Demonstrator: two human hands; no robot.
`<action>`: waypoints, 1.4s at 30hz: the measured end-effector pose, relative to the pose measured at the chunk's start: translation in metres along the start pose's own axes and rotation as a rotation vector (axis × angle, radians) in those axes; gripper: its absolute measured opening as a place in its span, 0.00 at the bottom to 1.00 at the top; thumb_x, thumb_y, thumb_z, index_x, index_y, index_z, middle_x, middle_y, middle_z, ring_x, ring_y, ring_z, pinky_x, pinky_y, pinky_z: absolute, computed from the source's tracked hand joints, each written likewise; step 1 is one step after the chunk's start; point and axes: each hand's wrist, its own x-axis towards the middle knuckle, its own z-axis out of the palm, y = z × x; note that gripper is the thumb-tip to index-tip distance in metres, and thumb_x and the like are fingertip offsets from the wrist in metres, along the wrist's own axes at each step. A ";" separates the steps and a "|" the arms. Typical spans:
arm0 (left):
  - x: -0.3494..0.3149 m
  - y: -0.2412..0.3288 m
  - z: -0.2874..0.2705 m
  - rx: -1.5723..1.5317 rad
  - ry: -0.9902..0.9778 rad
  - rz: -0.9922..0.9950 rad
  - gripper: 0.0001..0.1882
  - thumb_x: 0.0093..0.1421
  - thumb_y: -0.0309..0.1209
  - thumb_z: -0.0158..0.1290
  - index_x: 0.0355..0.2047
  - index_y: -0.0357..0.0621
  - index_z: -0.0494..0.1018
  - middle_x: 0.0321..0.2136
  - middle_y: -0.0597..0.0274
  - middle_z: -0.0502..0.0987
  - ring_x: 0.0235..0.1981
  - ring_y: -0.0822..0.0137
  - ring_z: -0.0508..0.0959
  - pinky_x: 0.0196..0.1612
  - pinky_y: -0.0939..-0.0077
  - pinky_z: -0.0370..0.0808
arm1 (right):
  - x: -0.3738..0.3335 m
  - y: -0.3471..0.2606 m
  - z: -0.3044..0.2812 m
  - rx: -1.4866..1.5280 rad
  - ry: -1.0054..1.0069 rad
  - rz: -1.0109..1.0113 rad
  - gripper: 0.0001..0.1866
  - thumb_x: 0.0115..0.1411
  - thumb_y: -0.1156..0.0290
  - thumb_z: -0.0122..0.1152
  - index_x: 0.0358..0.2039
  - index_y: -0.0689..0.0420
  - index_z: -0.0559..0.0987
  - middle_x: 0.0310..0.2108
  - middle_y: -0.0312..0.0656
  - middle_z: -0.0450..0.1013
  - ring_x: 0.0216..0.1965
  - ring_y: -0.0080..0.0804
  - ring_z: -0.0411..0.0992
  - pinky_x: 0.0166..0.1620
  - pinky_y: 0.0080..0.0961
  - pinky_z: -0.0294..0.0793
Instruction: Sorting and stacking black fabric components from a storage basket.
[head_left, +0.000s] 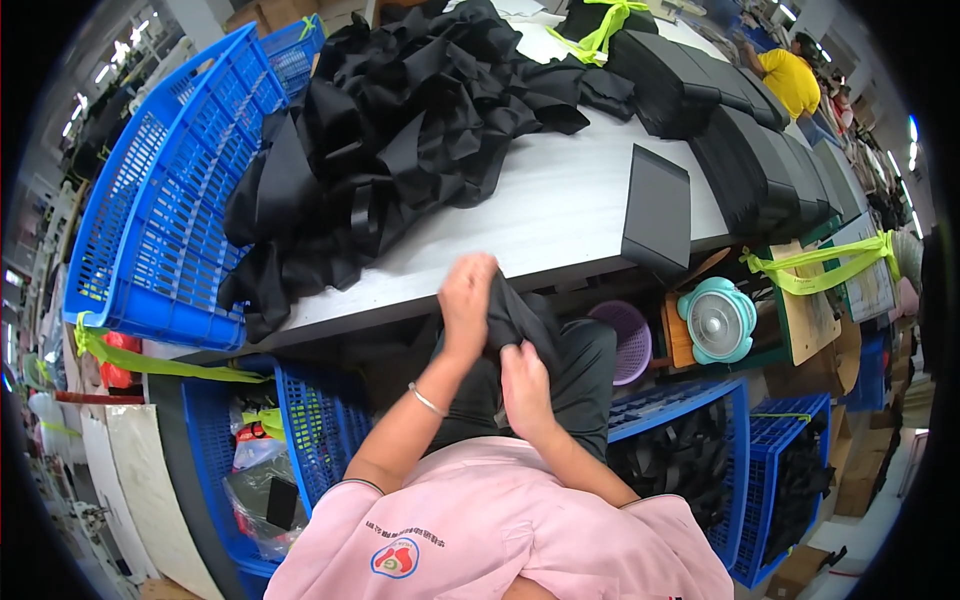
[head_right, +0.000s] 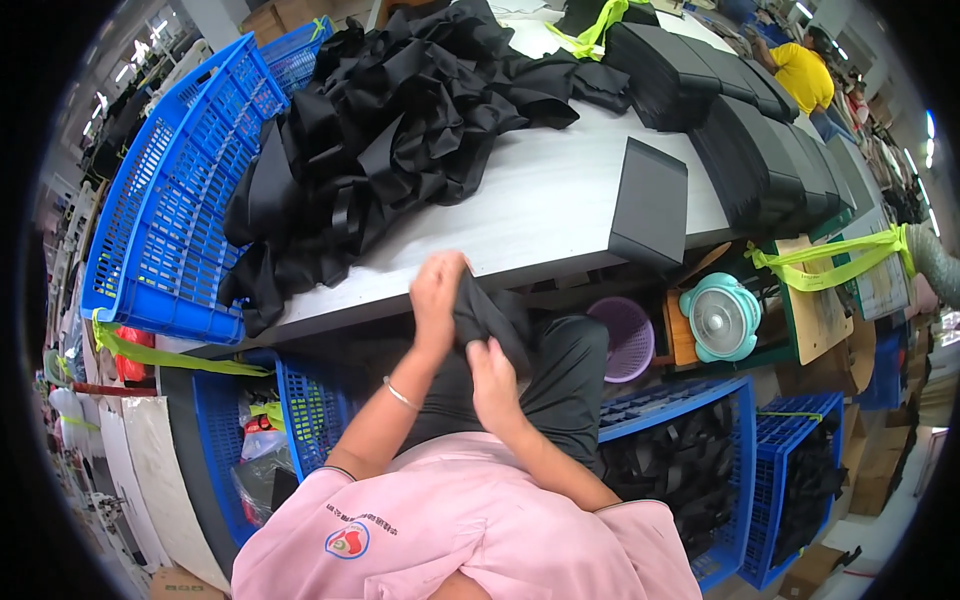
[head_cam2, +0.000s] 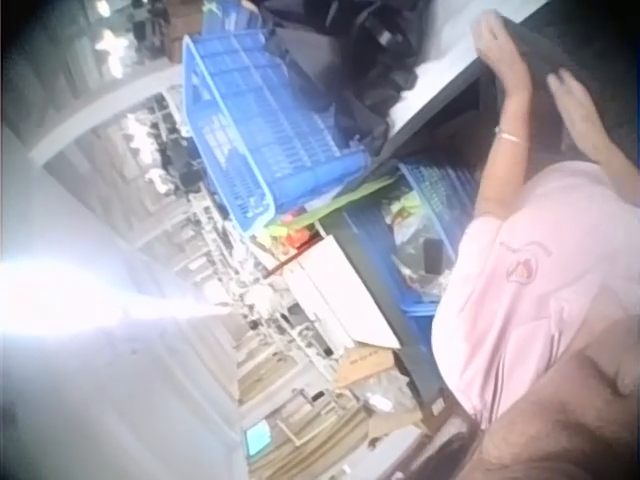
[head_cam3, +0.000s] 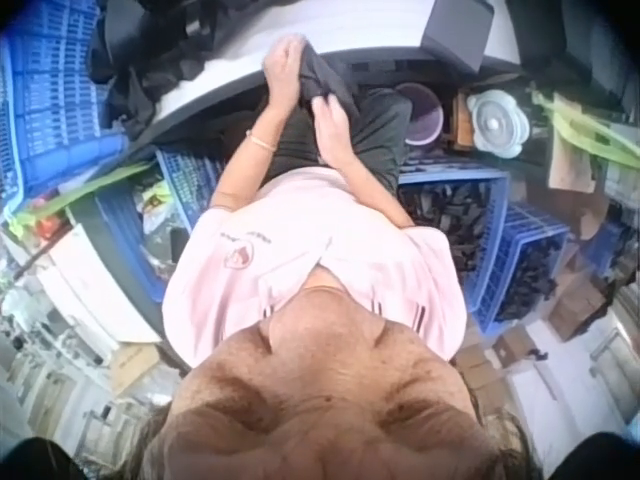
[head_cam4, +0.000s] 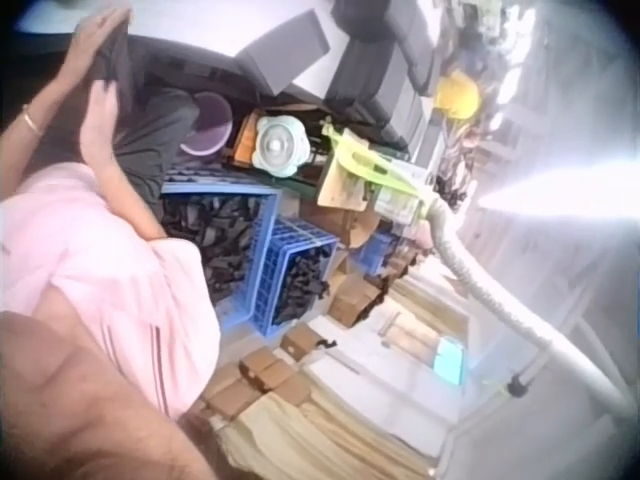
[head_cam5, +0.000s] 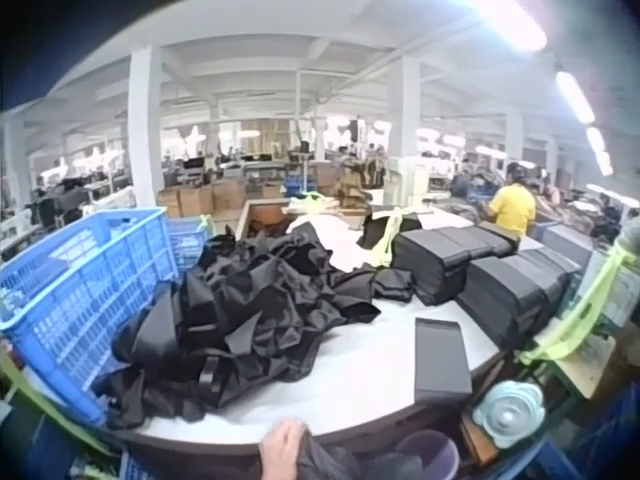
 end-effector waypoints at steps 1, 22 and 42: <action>0.018 -0.017 -0.007 0.029 0.009 -0.033 0.12 0.67 0.31 0.51 0.33 0.33 0.76 0.29 0.50 0.75 0.30 0.59 0.75 0.38 0.70 0.72 | -0.008 -0.008 0.006 0.057 -0.043 -0.288 0.10 0.68 0.69 0.50 0.44 0.63 0.68 0.31 0.33 0.59 0.33 0.20 0.58 0.39 0.22 0.65; -0.008 0.032 -0.037 -0.648 -0.661 -0.622 0.18 0.71 0.37 0.48 0.39 0.34 0.79 0.36 0.61 0.80 0.36 0.73 0.78 0.44 0.79 0.75 | 0.014 -0.036 -0.067 0.782 -0.352 0.126 0.10 0.66 0.64 0.61 0.31 0.56 0.76 0.29 0.30 0.74 0.31 0.14 0.70 0.36 0.14 0.70; -0.070 0.009 0.012 -0.996 -1.111 -0.594 0.28 0.68 0.34 0.48 0.67 0.43 0.57 0.58 0.55 0.71 0.54 0.62 0.76 0.55 0.72 0.72 | 0.034 0.086 0.008 0.464 -0.586 0.472 0.08 0.64 0.67 0.63 0.31 0.57 0.78 0.26 0.31 0.74 0.29 0.17 0.72 0.32 0.19 0.72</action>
